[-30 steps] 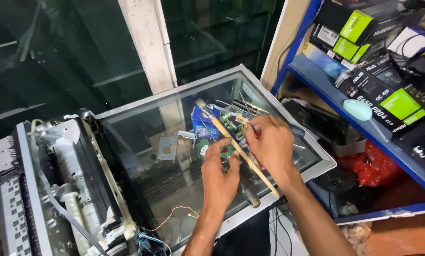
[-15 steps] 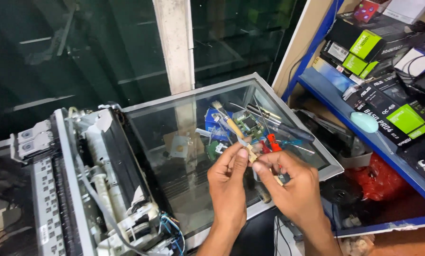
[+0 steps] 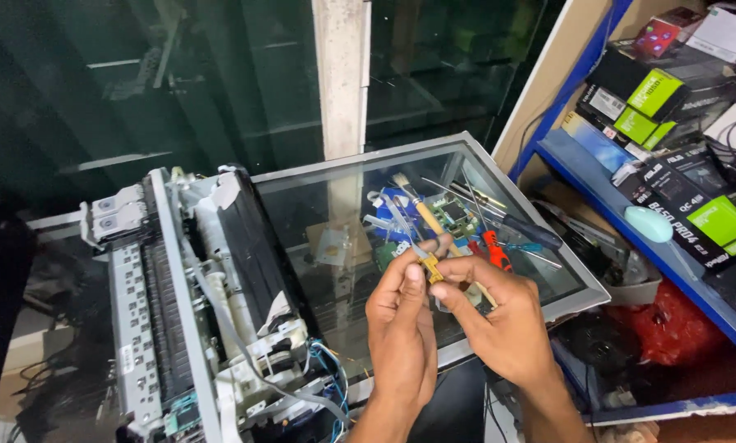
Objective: The person works on the internal mechanism of a disassembled printer, using a white cloth to wipe components and a screwdriver to adjust parts. They handle wires and a small green circuit board, placing the board onto the printer's internal assembly.
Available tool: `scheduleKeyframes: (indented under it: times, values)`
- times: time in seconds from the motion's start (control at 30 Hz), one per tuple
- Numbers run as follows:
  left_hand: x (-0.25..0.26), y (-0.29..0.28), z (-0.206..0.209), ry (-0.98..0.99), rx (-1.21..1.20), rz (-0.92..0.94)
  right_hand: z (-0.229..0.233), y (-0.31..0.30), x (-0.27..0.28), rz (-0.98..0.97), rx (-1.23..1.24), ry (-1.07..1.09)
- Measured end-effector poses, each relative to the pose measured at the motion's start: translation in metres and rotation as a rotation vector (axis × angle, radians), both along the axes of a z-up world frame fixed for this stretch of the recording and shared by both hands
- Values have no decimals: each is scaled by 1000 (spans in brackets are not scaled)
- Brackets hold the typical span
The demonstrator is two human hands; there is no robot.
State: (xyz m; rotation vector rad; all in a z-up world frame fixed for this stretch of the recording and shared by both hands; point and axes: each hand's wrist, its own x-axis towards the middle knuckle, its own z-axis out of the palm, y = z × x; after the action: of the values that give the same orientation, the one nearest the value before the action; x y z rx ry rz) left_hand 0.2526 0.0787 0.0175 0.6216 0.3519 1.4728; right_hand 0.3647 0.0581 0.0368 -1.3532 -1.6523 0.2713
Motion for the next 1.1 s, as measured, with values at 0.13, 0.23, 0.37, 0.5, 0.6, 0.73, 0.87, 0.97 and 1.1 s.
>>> scheduleKeyframes:
  times: [0.13, 0.23, 0.37, 0.5, 0.6, 0.73, 0.87, 0.97, 1.1]
  values:
    - [-12, -14, -3, -16, 26, 5, 6, -7, -19, 14, 34, -9]
    - [-26, -24, 3, 72, 40, 92, 1, -6, -30, -4, 288, -154]
    - [-53, -34, 11, 349, 17, 247, 4, -1, -45, -14, 679, -473]
    - [-77, -34, 2, 384, -3, 384, 3, -1, -61, 41, 769, -533]
    - [-89, -32, -6, 234, -35, 364, 7, -6, -67, 89, 542, -431]
    - [-104, -31, -11, 128, -50, 281, 11, -12, -74, 132, 411, -359]
    - [-110, -30, -18, 35, -37, 162, 10, -16, -85, 270, 233, -164]
    - [-111, -32, -12, 27, 11, 132, 8, -16, -89, 222, 136, -104]
    - [-107, -38, -10, 95, -5, 200, 3, -20, -94, 102, 94, -84]
